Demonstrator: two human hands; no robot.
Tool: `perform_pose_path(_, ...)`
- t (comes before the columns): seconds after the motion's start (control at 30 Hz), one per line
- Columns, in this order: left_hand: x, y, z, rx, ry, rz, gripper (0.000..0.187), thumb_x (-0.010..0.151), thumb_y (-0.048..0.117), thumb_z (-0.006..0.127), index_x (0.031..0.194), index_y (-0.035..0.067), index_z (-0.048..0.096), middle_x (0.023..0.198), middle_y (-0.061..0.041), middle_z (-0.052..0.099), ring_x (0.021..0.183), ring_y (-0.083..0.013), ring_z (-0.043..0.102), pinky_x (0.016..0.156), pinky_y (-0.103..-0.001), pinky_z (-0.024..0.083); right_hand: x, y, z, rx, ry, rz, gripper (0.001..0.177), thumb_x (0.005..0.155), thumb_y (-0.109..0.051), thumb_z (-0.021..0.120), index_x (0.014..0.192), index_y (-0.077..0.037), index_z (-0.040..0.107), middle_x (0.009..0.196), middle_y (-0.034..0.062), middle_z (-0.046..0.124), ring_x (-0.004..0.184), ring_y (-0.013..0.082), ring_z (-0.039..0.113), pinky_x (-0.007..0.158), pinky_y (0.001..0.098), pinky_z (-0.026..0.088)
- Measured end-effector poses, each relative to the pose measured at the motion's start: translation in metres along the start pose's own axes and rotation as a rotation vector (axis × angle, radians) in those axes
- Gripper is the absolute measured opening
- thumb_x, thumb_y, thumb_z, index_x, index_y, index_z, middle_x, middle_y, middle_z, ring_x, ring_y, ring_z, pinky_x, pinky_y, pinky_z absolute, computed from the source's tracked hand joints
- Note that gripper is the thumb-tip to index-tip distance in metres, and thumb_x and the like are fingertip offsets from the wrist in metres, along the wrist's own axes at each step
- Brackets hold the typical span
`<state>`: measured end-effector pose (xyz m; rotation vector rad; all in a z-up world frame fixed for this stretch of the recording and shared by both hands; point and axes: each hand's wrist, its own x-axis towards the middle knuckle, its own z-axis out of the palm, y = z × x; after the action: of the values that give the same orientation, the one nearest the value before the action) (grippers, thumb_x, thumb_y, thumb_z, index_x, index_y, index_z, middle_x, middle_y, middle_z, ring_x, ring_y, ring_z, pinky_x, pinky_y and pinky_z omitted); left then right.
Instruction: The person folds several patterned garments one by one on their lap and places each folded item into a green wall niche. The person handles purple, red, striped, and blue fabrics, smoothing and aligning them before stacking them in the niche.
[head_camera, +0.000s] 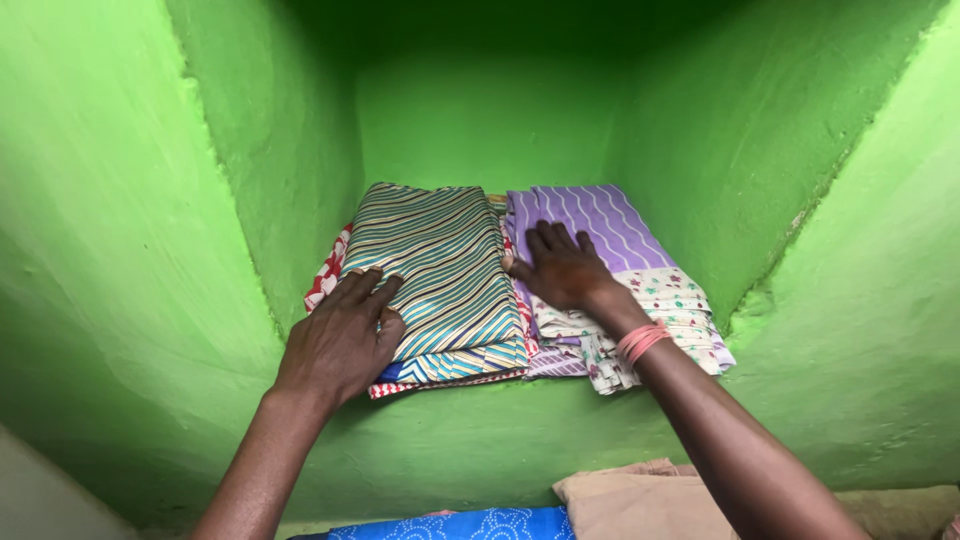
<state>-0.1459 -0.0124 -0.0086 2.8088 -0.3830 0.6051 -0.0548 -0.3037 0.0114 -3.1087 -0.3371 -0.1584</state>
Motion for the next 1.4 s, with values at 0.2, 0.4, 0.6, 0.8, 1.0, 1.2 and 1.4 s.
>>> perform_pose_path(0.2, 0.001, 0.001, -0.003, 0.0, -0.016, 0.018, 0.055, 0.095, 0.035, 0.038, 0.146, 0.021, 0.052, 0.156, -0.006, 0.046, 0.145, -0.0231, 0.04, 0.11, -0.045, 0.044, 0.016, 0.0, 0.014, -0.067, -0.054, -0.04, 0.072, 0.101, -0.059, 0.016, 0.162, -0.022, 0.016, 0.171, 0.0073, 0.009, 0.157, 0.029, 0.003, 0.124, 0.0571, 0.005)
perform_pose_path(0.4, 0.0, -0.003, 0.0, 0.039, -0.028, 0.044, 0.054, 0.099, 0.04, 0.034, 0.148, 0.022, 0.051, 0.157, -0.006, 0.044, 0.147, -0.0233, 0.036, 0.112, -0.044, 0.041, 0.002, 0.002, 0.009, 0.055, 0.031, -0.07, 0.078, 0.099, -0.066, 0.017, 0.16, -0.018, 0.026, 0.169, 0.0083, 0.019, 0.157, 0.0295, 0.01, 0.125, 0.0574, 0.007)
perform_pose_path(0.6, 0.001, -0.005, 0.006, 0.022, -0.029, 0.041, 0.055, 0.1, 0.041, 0.033, 0.148, 0.022, 0.05, 0.156, -0.007, 0.044, 0.147, -0.0246, 0.034, 0.114, -0.043, 0.037, -0.03, 0.017, -0.007, 0.094, 0.102, -0.054, 0.09, 0.095, -0.075, 0.013, 0.159, -0.015, 0.031, 0.168, 0.0149, 0.022, 0.155, 0.0374, 0.016, 0.124, 0.0579, 0.012)
perform_pose_path(0.8, -0.003, 0.003, 0.011, 0.155, 0.096, 0.099, 0.05, 0.105, 0.041, 0.036, 0.143, 0.016, 0.057, 0.149, -0.012, 0.053, 0.143, -0.0293, 0.042, 0.122, -0.046, 0.03, -0.074, 0.013, -0.001, 0.065, 0.201, -0.072, 0.092, 0.093, -0.077, 0.017, 0.16, -0.014, 0.026, 0.165, 0.0161, 0.025, 0.151, 0.0392, 0.021, 0.122, 0.0528, 0.015)
perform_pose_path(1.0, -0.02, 0.029, 0.005, 0.076, 0.118, 0.074, 0.055, 0.104, 0.048, 0.038, 0.14, 0.011, 0.058, 0.147, -0.013, 0.055, 0.14, -0.032, 0.045, 0.119, -0.052, 0.029, -0.111, -0.011, 0.017, -0.028, 0.521, -0.132, 0.075, 0.101, -0.065, 0.036, 0.148, -0.008, 0.049, 0.153, 0.0232, 0.046, 0.144, 0.0436, 0.039, 0.12, 0.0552, 0.026)
perform_pose_path(1.2, -0.065, 0.051, 0.012, 0.125, 0.295, 0.16, 0.064, 0.102, 0.051, 0.043, 0.147, 0.006, 0.05, 0.151, -0.019, 0.049, 0.144, -0.036, 0.039, 0.119, -0.056, 0.026, -0.141, -0.028, 0.036, 0.0, 0.685, -0.211, 0.067, 0.101, -0.057, 0.049, 0.144, -0.007, 0.054, 0.152, 0.0209, 0.05, 0.145, 0.0451, 0.037, 0.12, 0.0581, 0.022)
perform_pose_path(1.4, -0.096, 0.059, 0.018, 0.111, 0.327, 0.153, 0.067, 0.101, 0.05, 0.047, 0.151, 0.005, 0.045, 0.157, -0.019, 0.042, 0.148, -0.0371, 0.035, 0.12, -0.056, 0.023, -0.159, -0.04, 0.047, 0.021, 0.705, -0.239, 0.067, 0.101, -0.056, 0.05, 0.148, -0.008, 0.052, 0.154, 0.0194, 0.047, 0.149, 0.0457, 0.031, 0.123, 0.0588, 0.017)
